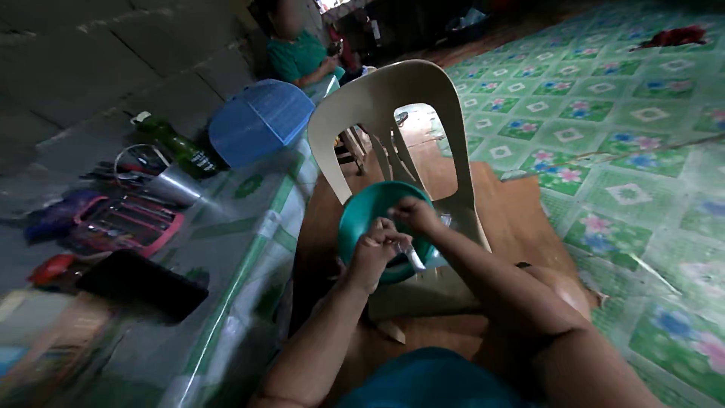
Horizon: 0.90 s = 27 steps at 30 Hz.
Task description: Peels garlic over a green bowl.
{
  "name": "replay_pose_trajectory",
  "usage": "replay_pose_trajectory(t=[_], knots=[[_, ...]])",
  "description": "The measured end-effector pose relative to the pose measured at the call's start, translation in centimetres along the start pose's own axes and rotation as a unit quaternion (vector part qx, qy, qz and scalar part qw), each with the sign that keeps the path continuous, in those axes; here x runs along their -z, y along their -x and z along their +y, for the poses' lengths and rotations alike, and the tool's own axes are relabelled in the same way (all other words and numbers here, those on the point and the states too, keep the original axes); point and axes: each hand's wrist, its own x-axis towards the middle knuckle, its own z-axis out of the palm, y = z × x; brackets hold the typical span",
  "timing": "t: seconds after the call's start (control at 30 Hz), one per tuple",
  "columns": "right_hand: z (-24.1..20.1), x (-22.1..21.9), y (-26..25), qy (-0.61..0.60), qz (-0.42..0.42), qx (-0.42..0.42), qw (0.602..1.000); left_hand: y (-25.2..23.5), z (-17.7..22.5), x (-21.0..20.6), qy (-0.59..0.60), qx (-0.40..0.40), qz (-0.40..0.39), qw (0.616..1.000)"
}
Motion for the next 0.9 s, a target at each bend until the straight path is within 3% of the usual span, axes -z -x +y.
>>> replay_pose_trajectory(t=[0.07, 0.2, 0.37, 0.47, 0.63, 0.73, 0.83, 0.9], knots=[[0.5, 1.9, -0.8, -0.010, 0.052, -0.006, 0.999, 0.7, -1.5, 0.2, 0.047, 0.080, -0.006, 0.996], [-2.0, 4.5, -0.6, 0.014, 0.054, 0.009, 0.998, 0.7, -3.5, -0.4, 0.182, 0.159, 0.038, 0.970], [-1.8, 4.7, 0.0, 0.087, 0.133, 0.138, 0.978, -0.1, -5.2, -1.7, 0.246, 0.187, 0.139, 0.941], [-1.1, 4.4, 0.1, 0.123, 0.162, 0.181, 0.962, -0.2, -5.8, -1.8, 0.222, 0.188, 0.125, 0.949], [-3.2, 3.3, 1.6, 0.252, 0.069, 0.136, 0.956, -0.9, -5.8, -2.5, 0.208, 0.220, 0.231, 0.925], [-3.3, 0.8, 2.8, 0.334, -0.009, 0.226, 0.915, -1.1, -6.0, -2.4, 0.279, 0.232, 0.297, 0.883], [-3.1, -1.1, 3.4, 0.373, -0.085, 0.232, 0.894, -0.5, -5.6, -2.8, 0.318, 0.228, 0.288, 0.874], [-2.8, -2.0, 3.6, 0.375, -0.075, 0.240, 0.892, -0.2, -5.4, -3.0, 0.348, 0.227, 0.293, 0.861]])
